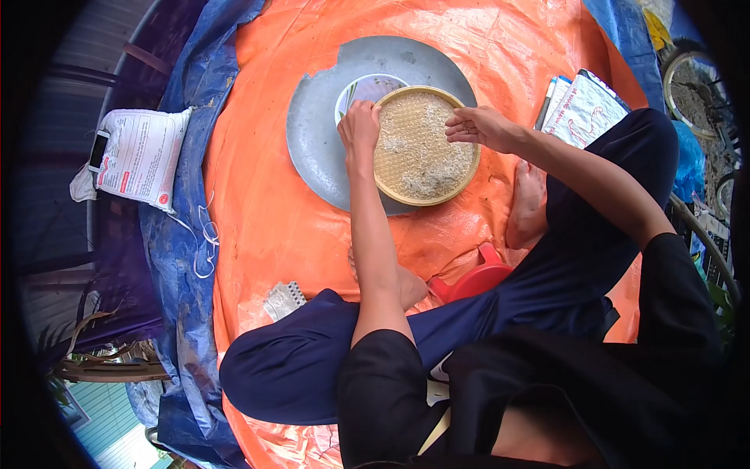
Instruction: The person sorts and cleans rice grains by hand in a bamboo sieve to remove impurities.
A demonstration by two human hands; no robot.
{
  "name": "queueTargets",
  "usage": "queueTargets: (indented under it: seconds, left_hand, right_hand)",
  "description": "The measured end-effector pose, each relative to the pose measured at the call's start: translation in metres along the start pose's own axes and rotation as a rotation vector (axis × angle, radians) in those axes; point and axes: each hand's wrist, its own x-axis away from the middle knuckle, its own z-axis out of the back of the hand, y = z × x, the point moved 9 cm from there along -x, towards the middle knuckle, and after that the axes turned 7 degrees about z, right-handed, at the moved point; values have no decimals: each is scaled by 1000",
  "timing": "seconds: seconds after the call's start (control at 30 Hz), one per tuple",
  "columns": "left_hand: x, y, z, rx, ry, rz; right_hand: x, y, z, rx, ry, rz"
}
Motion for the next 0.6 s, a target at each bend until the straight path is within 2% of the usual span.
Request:
queueTargets:
  seconds: [0.33, 0.6]
  left_hand:
    - [-1, -2, -12, 98, 1, -94]
    - [-5, -4, -3, 181, 36, -89]
  right_hand:
    - [-1, 1, 1, 0, -2, -6]
    - [-1, 2, 1, 0, -16, -7]
